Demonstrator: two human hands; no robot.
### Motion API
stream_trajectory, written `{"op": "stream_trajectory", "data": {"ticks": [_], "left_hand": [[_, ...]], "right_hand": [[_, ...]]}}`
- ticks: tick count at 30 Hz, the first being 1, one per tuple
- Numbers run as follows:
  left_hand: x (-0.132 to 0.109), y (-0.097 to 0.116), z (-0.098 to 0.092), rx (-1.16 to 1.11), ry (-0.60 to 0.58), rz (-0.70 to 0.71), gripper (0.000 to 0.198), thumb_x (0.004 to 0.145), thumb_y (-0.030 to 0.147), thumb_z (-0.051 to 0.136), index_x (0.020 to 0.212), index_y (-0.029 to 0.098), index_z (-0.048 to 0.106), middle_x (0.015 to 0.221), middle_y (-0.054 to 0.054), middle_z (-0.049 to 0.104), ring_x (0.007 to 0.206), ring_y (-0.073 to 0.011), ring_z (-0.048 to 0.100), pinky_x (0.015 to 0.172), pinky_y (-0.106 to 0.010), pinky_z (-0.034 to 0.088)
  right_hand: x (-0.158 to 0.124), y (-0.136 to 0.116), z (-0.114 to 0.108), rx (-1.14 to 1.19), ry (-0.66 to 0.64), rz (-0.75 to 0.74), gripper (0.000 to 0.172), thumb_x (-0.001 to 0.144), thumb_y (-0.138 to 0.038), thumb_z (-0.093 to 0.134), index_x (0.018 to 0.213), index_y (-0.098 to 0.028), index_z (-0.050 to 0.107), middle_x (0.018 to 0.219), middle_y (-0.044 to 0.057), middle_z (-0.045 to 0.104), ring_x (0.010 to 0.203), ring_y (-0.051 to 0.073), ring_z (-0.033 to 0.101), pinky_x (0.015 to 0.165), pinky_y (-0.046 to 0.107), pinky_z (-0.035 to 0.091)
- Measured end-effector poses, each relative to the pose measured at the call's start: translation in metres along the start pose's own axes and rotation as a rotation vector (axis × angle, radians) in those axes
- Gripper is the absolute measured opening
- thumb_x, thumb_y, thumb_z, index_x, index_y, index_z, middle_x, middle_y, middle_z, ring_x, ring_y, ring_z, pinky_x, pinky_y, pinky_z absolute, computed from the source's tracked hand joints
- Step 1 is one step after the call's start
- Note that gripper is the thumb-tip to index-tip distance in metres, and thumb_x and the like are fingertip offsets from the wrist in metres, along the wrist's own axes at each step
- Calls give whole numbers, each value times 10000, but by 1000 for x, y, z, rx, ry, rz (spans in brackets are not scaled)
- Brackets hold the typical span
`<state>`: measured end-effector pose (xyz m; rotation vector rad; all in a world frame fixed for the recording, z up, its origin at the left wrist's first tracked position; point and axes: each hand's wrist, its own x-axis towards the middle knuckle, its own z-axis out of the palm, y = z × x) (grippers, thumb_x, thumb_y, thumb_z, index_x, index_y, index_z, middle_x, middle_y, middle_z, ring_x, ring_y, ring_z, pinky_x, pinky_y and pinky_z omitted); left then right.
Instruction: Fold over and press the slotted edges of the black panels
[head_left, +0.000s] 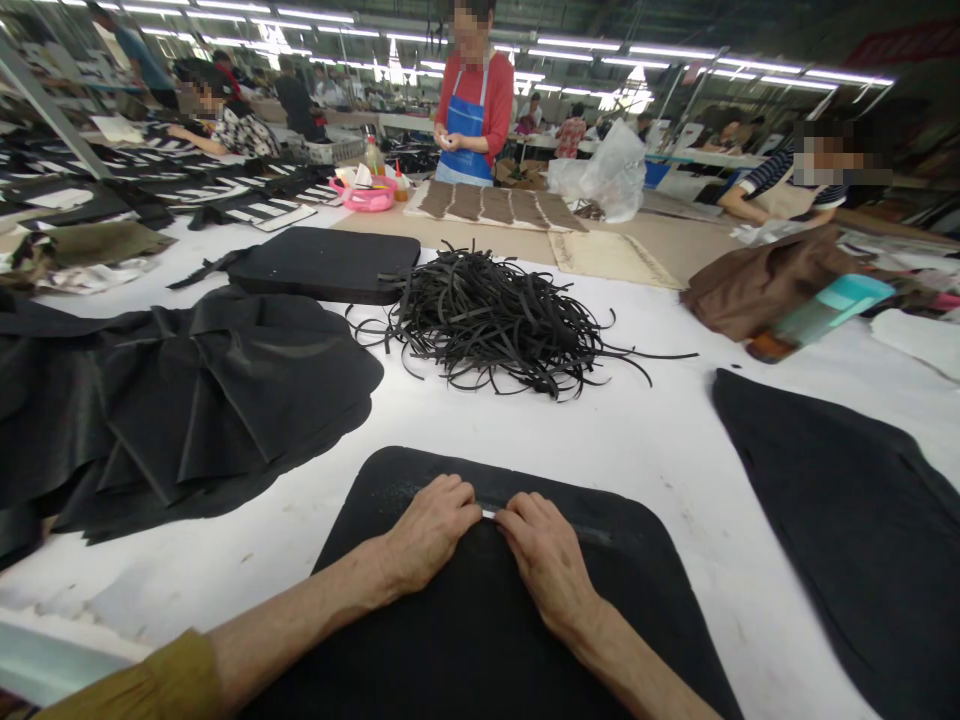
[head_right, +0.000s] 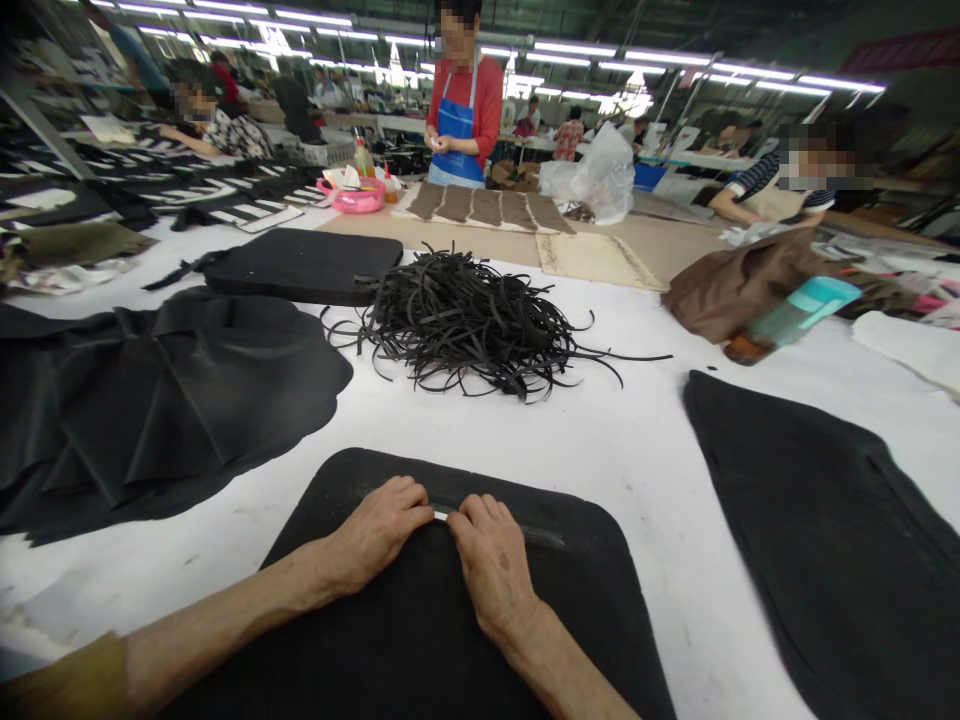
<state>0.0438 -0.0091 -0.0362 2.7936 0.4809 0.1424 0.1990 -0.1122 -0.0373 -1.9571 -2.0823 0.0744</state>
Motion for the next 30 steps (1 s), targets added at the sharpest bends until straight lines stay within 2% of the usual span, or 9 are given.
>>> {"op": "stream_trajectory", "data": {"ticks": [4, 7, 12, 17, 20, 25, 30], "left_hand": [[-5, -3, -4, 82, -49, 130, 109, 839, 115, 437, 846, 163, 535, 864, -37, 526, 798, -175, 436, 708, -296, 388], [-7, -3, -7, 182, -63, 223, 150, 821, 83, 429, 925, 130, 527, 877, -65, 526, 814, -190, 443, 750, -316, 397], [-6, 4, -6, 228, -79, 275, 173, 810, 107, 453, 967, 118, 523, 909, -80, 537, 842, -204, 459, 758, -326, 401], [-11, 2, 0, 352, 14, 351, 223, 841, 67, 386, 1019, 89, 518, 930, -98, 561, 863, -207, 472, 830, -359, 362], [-17, -2, -5, 377, 41, 290, 215, 835, 67, 381, 990, 105, 525, 951, -107, 559, 886, -220, 463, 865, -397, 333], [-14, 8, -17, 305, -70, 104, 182, 763, 107, 472, 936, 128, 523, 883, -92, 541, 831, -231, 454, 745, -392, 371], [-5, 20, -6, 179, -100, 89, 257, 764, 155, 507, 1020, 134, 489, 974, -98, 529, 903, -228, 456, 813, -382, 374]], "right_hand": [[-5, 4, 1, -38, -42, -93, 158, 862, -113, 460, 902, -184, 596, 824, 35, 542, 758, 173, 455, 678, 304, 364], [-9, 6, 3, -88, -66, -185, 183, 860, -109, 455, 989, -164, 573, 865, 53, 546, 769, 184, 454, 674, 315, 368], [-9, 3, 4, -155, -47, -231, 206, 856, -100, 448, 1021, -147, 561, 875, 66, 548, 774, 192, 461, 683, 331, 380], [-14, 7, -1, -169, -50, -267, 216, 845, -83, 453, 1027, -131, 558, 904, 75, 559, 794, 195, 466, 710, 332, 389], [-19, 12, -3, -181, -55, -251, 228, 844, -84, 459, 1047, -138, 547, 901, 73, 557, 791, 190, 469, 707, 327, 387], [-18, 6, -3, -223, -46, -212, 260, 816, -70, 499, 1059, -155, 533, 877, 56, 547, 778, 190, 470, 689, 329, 379], [-14, -1, -2, -226, -42, -174, 242, 812, -75, 509, 1038, -156, 535, 875, 55, 546, 785, 192, 472, 680, 331, 373]]}}
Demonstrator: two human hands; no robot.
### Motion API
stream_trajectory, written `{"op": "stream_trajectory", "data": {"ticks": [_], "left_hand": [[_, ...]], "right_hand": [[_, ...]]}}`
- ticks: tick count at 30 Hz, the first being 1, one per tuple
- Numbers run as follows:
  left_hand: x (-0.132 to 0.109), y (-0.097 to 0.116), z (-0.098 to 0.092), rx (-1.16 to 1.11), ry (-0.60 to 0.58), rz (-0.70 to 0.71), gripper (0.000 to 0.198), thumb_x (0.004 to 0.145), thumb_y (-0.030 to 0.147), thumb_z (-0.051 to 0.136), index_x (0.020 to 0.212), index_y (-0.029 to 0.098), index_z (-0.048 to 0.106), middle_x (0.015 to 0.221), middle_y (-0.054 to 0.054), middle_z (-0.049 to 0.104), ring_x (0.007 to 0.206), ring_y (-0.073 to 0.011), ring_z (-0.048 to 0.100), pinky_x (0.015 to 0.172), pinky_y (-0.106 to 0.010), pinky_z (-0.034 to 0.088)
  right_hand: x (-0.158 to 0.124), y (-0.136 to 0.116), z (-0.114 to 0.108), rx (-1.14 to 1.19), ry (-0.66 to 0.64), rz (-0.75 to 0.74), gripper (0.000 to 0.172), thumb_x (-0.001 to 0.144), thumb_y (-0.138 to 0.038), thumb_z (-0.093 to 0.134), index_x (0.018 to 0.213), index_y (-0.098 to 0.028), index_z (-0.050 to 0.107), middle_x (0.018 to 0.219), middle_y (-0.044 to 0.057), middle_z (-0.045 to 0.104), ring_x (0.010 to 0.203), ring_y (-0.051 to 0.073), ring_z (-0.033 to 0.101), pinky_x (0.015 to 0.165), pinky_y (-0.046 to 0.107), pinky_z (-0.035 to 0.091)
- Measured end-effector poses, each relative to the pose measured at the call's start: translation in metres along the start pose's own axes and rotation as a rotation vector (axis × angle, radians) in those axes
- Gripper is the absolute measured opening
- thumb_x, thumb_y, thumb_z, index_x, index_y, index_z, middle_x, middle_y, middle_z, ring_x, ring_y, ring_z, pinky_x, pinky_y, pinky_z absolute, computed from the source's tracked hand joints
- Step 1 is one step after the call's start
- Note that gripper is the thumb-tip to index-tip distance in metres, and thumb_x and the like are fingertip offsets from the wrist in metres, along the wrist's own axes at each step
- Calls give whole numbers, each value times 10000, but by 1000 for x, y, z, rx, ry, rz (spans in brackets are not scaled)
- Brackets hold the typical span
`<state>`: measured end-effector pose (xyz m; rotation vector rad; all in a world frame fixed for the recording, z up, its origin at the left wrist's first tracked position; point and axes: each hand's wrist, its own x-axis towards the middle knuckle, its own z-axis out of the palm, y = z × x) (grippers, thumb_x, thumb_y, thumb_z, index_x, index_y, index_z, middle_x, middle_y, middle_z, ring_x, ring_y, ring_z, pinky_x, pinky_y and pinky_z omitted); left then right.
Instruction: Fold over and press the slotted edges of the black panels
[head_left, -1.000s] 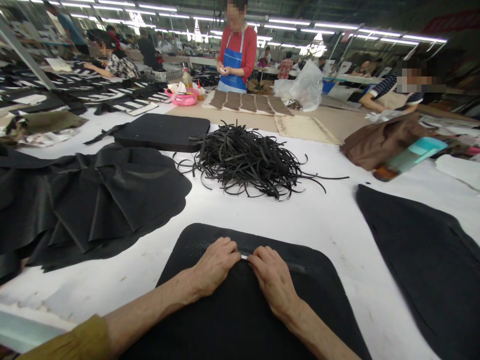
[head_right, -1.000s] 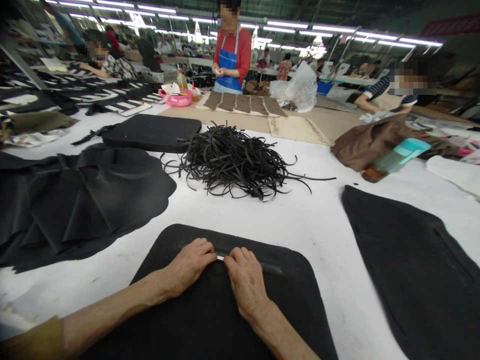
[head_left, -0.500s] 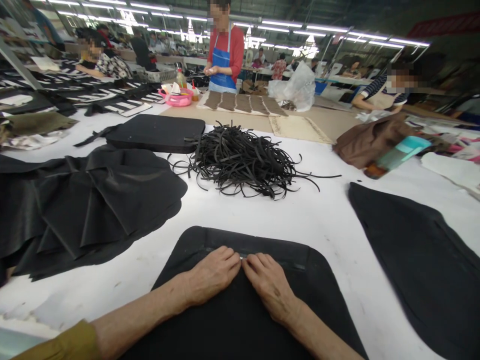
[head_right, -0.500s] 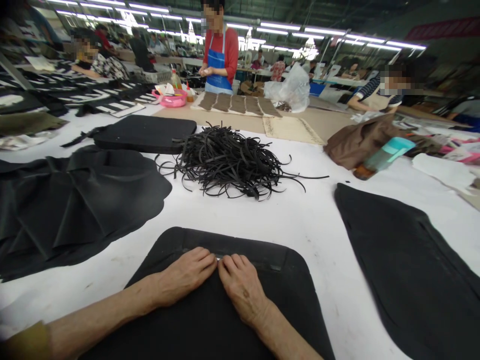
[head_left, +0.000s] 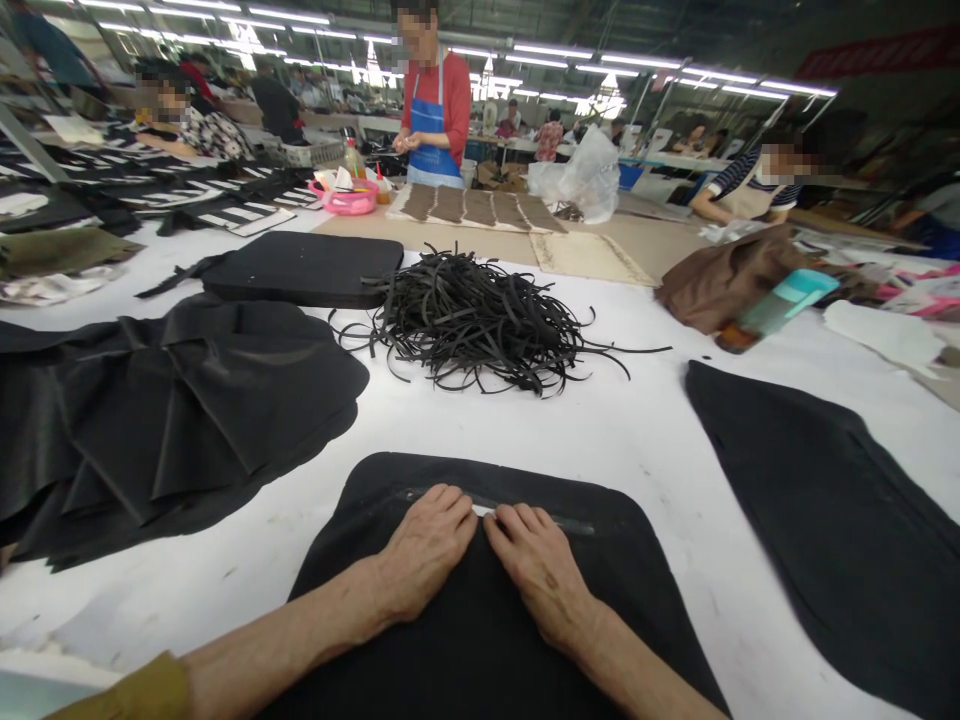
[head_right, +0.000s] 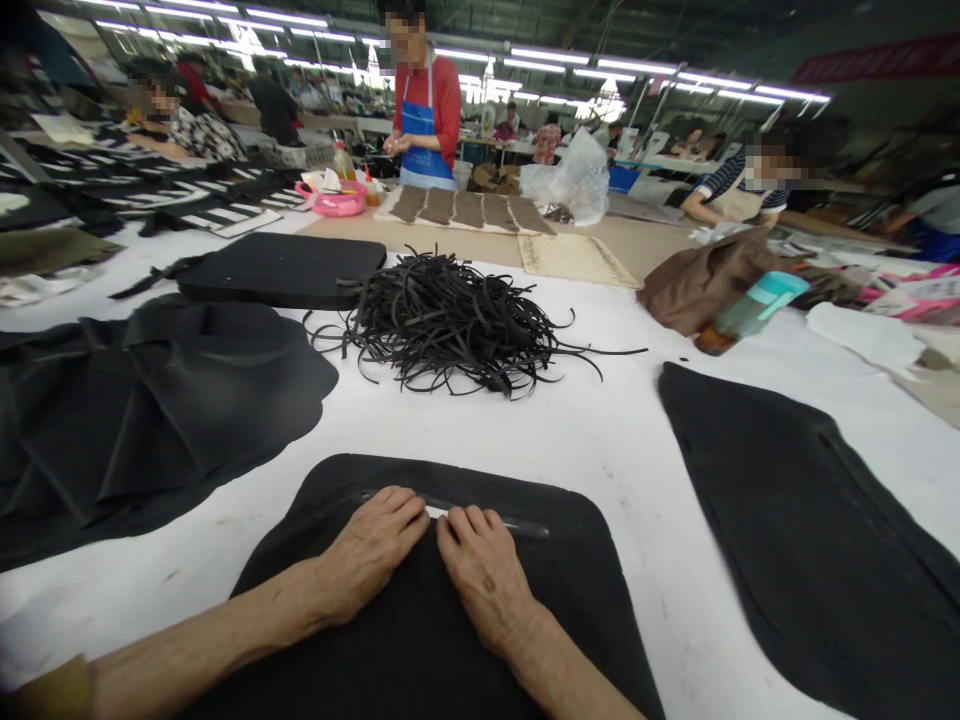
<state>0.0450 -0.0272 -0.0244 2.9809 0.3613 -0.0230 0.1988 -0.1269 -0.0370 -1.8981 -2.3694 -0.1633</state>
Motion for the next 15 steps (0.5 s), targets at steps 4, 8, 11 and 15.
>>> {"op": "stream_trajectory", "data": {"ticks": [4, 8, 11, 15], "left_hand": [[1, -1, 12, 16, -2, 51, 275, 798, 129, 465, 1073, 128, 463, 1020, -116, 524, 936, -226, 465, 833, -378, 382], [-5, -9, 13, 117, 31, 140, 265, 821, 66, 386, 1062, 112, 485, 1007, -119, 543, 900, -223, 482, 786, -357, 407], [-8, -12, 11, 198, 56, 193, 273, 837, 57, 346, 1054, 97, 505, 1018, -120, 549, 890, -228, 485, 770, -352, 413], [-8, -11, 10, 223, 69, 211, 277, 841, 56, 337, 1044, 102, 519, 1017, -122, 556, 888, -228, 486, 764, -353, 412]], "right_hand": [[-3, 5, 0, 38, 12, -5, 208, 832, -93, 493, 1021, -164, 542, 858, 50, 548, 789, 185, 475, 690, 321, 370], [-13, 19, 0, 72, -21, -80, 223, 838, -107, 496, 1053, -154, 535, 906, 57, 556, 798, 180, 467, 696, 314, 370], [-22, 30, -3, 59, -81, -103, 224, 837, -103, 493, 1051, -152, 536, 933, 60, 557, 798, 183, 459, 701, 317, 372], [-32, 41, -10, 23, -153, -142, 224, 844, -96, 465, 1054, -137, 533, 926, 66, 555, 797, 188, 461, 706, 323, 381]]}}
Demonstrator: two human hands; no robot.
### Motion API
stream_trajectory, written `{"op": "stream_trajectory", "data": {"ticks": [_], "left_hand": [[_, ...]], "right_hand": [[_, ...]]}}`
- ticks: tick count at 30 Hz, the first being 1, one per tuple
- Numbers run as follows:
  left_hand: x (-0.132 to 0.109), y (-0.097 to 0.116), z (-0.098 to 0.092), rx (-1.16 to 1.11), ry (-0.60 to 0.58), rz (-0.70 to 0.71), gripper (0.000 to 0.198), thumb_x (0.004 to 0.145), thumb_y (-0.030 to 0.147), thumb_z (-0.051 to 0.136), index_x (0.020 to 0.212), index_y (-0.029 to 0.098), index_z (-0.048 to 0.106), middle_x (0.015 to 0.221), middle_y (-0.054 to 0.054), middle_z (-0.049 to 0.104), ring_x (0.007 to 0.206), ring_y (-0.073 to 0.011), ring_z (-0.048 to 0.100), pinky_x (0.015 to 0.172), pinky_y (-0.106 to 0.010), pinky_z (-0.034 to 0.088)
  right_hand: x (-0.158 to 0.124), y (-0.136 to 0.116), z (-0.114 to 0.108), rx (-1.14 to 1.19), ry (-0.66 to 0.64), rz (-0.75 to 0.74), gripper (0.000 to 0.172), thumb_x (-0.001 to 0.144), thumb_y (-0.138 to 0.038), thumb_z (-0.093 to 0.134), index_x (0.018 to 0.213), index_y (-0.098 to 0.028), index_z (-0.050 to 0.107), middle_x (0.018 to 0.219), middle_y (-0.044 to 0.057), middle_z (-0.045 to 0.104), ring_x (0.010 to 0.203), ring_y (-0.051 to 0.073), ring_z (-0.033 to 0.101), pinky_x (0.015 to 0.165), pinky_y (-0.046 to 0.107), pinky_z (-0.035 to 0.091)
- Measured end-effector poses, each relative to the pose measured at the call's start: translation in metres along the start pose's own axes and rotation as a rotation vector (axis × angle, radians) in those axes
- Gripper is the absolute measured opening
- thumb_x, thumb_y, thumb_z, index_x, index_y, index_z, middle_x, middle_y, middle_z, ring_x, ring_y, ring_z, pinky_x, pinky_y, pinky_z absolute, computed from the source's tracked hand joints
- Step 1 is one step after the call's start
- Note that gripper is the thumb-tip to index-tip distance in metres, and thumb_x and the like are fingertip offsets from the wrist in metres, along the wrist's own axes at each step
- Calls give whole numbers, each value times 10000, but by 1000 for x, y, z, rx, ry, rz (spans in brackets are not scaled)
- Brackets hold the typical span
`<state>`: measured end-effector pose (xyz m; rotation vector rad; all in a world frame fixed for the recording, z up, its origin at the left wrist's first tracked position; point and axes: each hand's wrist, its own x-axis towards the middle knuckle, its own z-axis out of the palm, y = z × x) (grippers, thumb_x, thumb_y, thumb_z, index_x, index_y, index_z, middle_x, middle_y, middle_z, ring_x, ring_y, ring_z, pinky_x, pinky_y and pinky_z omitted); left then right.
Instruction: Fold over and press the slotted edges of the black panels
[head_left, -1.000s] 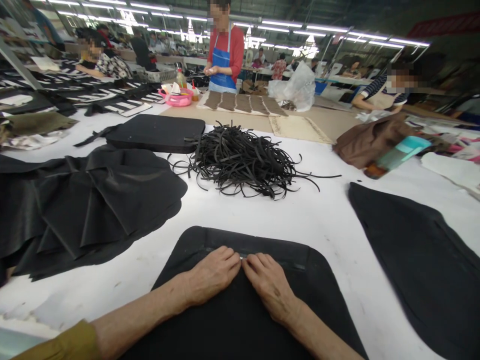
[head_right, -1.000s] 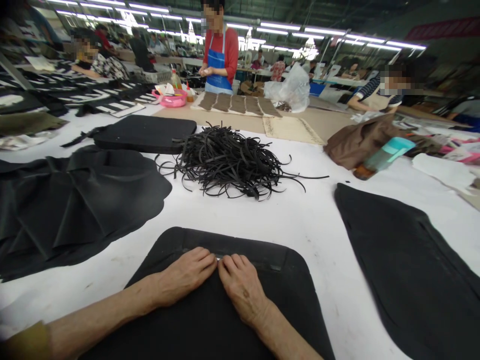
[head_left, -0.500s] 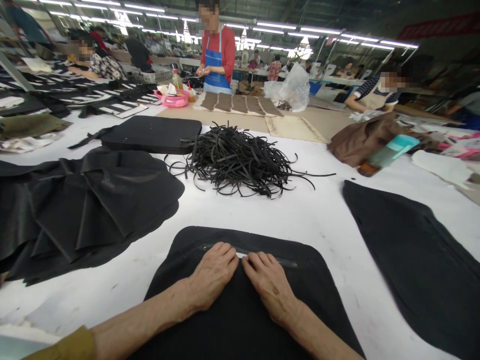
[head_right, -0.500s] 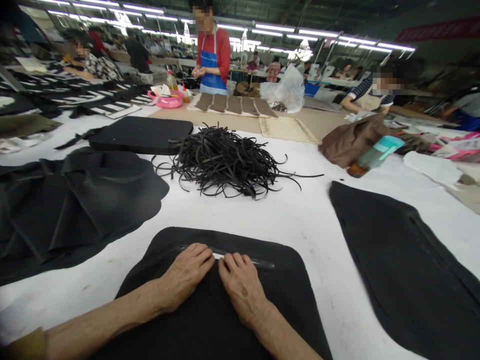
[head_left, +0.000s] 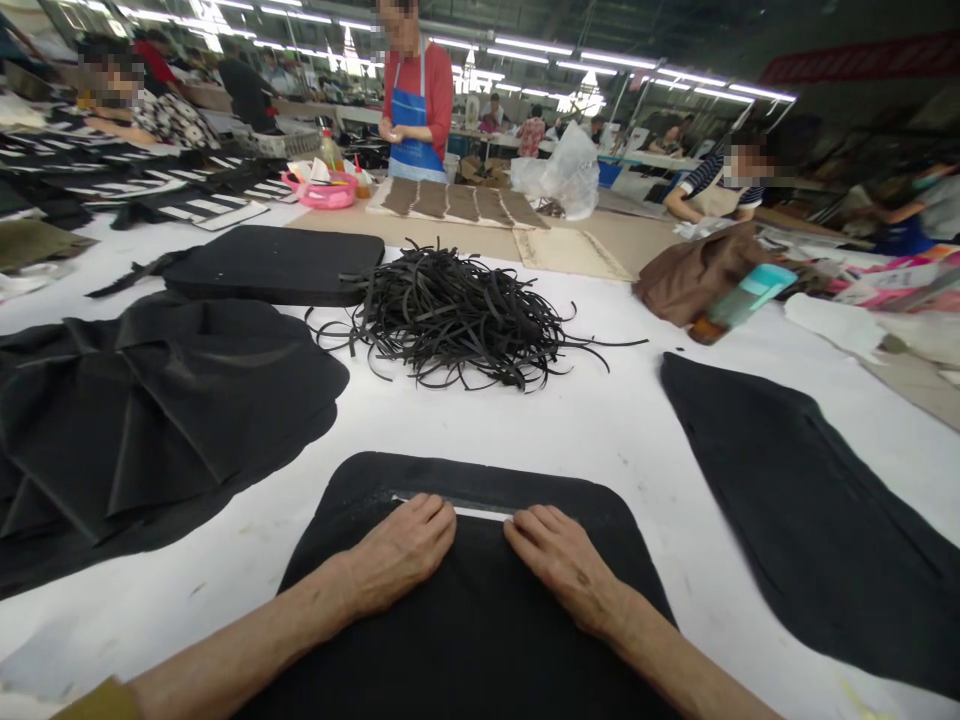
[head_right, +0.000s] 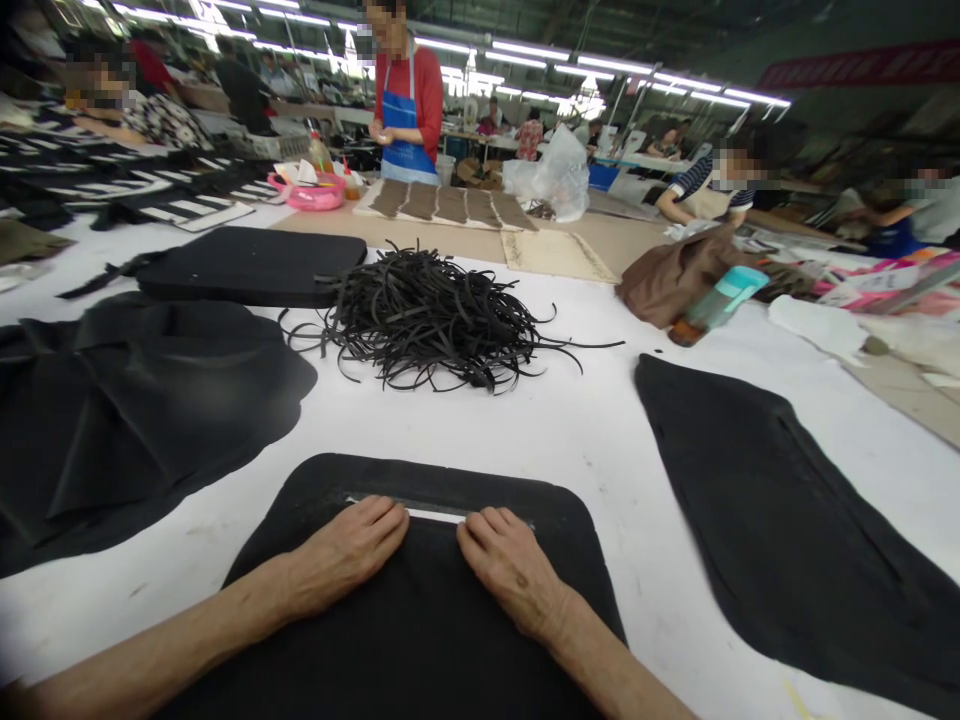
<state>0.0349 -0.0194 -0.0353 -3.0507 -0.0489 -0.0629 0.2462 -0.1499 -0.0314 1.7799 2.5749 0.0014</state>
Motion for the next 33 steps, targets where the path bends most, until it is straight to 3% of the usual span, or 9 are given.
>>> {"op": "stream_trajectory", "data": {"ticks": [6, 14, 20, 23, 27, 33], "left_hand": [[0, -1, -3, 15, -24, 27, 298, 810, 28, 353, 1047, 82, 526, 1012, -122, 558, 874, -232, 488, 762, -357, 407], [-6, -2, 10, 34, 36, 34, 337, 806, 37, 384, 1115, 75, 512, 1071, -146, 555, 943, -249, 491, 829, -381, 385], [-5, -3, 5, 46, 20, 40, 349, 812, 37, 375, 1133, 54, 511, 1063, -142, 568, 942, -246, 503, 823, -372, 397], [-4, -2, 5, 50, 29, 40, 346, 817, 38, 373, 1130, 65, 517, 1067, -144, 568, 949, -244, 501, 833, -376, 387], [-5, -3, 7, 44, 33, 27, 339, 824, 49, 380, 1138, 77, 504, 1071, -142, 560, 952, -241, 494, 825, -370, 381], [-18, -15, -9, 22, -27, 28, 267, 826, 56, 388, 1059, 94, 513, 971, -109, 564, 844, -207, 484, 767, -341, 394]], "right_hand": [[-19, 12, -8, -62, -40, -11, 254, 860, -78, 400, 1082, -118, 515, 912, 77, 560, 777, 186, 469, 697, 326, 396], [-55, 27, -11, -85, -69, 58, 300, 811, -60, 426, 1098, -93, 506, 918, 98, 559, 792, 209, 476, 712, 353, 415], [-74, 29, -6, 13, 6, 250, 261, 808, -44, 397, 1004, -141, 541, 960, 100, 549, 822, 197, 484, 699, 308, 445], [-76, 25, -4, 5, 41, 324, 336, 773, -5, 392, 1041, -147, 538, 993, 101, 547, 845, 197, 488, 723, 306, 459], [-72, 19, -2, -83, -1, 285, 510, 729, 8, 419, 1210, -155, 468, 1031, 97, 550, 862, 209, 487, 756, 330, 473], [-78, 21, 10, -168, 65, 254, 505, 742, -6, 410, 1218, -160, 479, 1085, 102, 548, 927, 211, 503, 802, 331, 483]]}}
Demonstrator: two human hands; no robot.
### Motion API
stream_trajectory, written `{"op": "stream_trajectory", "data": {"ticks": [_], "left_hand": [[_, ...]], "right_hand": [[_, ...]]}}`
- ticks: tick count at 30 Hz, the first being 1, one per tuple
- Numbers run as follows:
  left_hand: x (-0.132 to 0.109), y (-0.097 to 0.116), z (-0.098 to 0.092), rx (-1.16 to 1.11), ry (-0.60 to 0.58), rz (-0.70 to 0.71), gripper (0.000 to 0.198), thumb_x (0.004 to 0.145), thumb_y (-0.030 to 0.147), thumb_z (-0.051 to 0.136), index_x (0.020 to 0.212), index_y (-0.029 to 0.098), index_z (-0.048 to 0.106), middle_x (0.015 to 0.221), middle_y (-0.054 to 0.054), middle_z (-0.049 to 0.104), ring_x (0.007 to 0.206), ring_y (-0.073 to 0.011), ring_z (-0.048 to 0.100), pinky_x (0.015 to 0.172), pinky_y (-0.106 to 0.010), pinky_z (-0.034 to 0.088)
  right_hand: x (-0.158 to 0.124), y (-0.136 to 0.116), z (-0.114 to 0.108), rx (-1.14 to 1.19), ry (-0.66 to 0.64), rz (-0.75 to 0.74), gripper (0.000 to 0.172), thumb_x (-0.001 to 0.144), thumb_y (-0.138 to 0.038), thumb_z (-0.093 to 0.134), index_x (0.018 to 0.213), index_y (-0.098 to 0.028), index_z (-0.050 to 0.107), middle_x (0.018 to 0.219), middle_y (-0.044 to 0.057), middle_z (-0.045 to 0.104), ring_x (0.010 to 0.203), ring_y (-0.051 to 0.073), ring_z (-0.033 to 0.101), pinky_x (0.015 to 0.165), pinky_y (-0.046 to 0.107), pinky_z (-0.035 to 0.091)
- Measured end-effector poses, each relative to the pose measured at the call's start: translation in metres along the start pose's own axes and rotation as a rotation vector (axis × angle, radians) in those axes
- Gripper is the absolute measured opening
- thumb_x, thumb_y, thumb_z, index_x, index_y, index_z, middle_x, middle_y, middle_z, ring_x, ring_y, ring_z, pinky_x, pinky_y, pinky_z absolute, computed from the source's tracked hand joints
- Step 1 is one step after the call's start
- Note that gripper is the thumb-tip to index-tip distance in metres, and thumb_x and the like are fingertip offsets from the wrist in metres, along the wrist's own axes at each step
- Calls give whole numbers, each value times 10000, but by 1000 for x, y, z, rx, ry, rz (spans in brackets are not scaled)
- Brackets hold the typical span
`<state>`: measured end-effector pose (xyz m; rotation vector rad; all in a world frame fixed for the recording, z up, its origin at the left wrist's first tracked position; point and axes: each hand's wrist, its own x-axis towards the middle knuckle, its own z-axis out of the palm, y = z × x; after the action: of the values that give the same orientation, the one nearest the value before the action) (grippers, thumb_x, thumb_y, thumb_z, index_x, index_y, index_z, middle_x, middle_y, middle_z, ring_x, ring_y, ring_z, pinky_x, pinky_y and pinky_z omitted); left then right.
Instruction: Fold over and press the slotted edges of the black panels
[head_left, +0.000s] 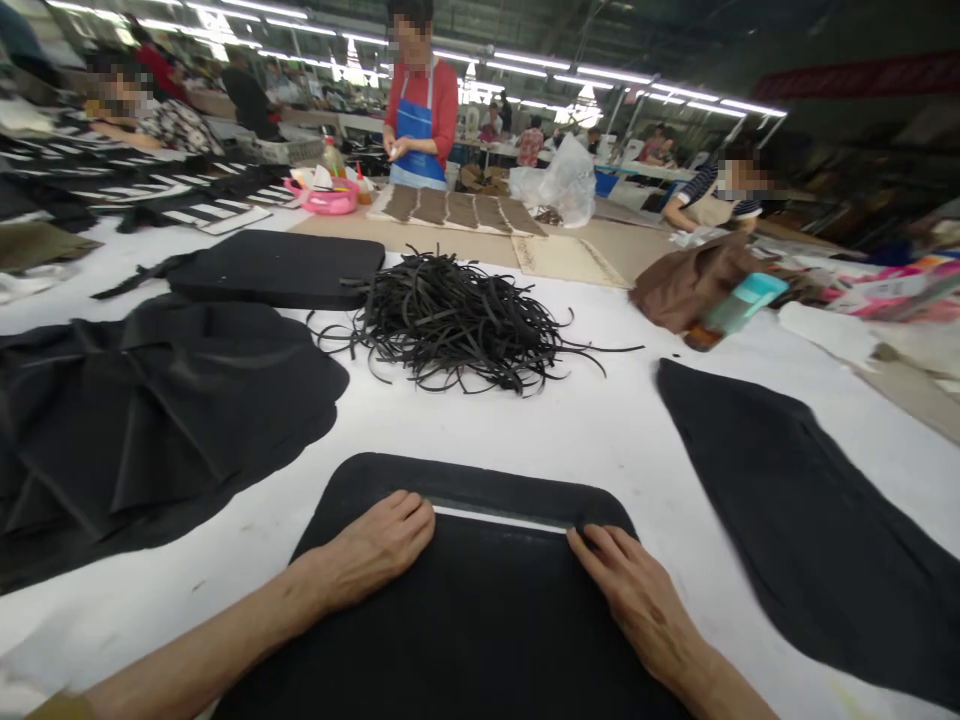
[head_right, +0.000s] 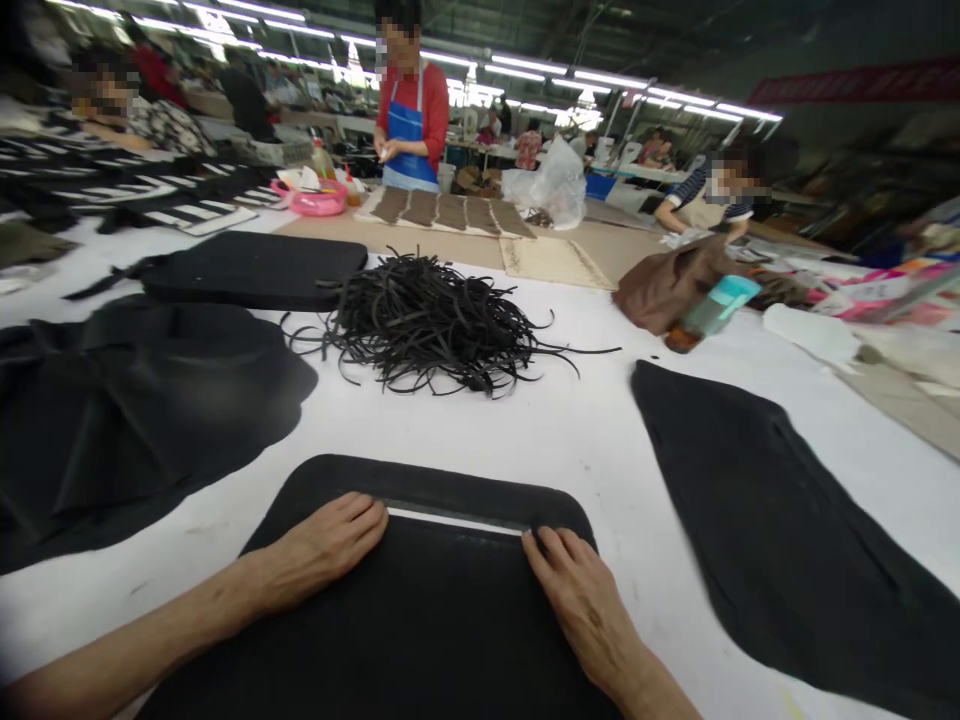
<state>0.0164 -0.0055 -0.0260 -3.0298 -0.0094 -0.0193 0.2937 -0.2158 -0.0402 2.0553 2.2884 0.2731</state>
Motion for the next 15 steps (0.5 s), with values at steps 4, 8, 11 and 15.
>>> {"op": "stream_trajectory", "data": {"ticks": [4, 8, 11, 15], "left_hand": [[-10, -9, -10, -2, 3, 2, 235, 833, 67, 402, 1043, 91, 504, 889, -82, 551, 790, -190, 464, 745, -323, 391], [-19, -15, -11, 5, 54, 43, 147, 849, 92, 415, 935, 105, 534, 850, -69, 541, 763, -177, 450, 720, -307, 384], [-26, -19, -10, 11, 68, 72, 137, 859, 102, 408, 874, 114, 543, 833, -63, 540, 753, -173, 446, 715, -305, 385], [-34, -24, -8, -1, 52, 80, 154, 867, 107, 394, 868, 116, 548, 841, -66, 547, 754, -169, 453, 724, -302, 396]], "right_hand": [[-5, 5, 12, -16, 59, -32, 537, 741, 12, 374, 1234, -175, 475, 1106, 96, 548, 954, 208, 511, 795, 315, 491], [-6, 6, 15, -44, 58, -26, 557, 735, 24, 371, 1243, -179, 472, 1110, 90, 552, 950, 203, 518, 779, 302, 498], [-6, 5, 13, -46, 72, -26, 530, 748, -8, 385, 1241, -178, 477, 1105, 88, 563, 943, 205, 527, 769, 295, 504], [-3, 6, 12, -51, 159, -56, 506, 731, -16, 376, 1184, -180, 531, 1047, 81, 605, 899, 204, 558, 706, 272, 516]]}}
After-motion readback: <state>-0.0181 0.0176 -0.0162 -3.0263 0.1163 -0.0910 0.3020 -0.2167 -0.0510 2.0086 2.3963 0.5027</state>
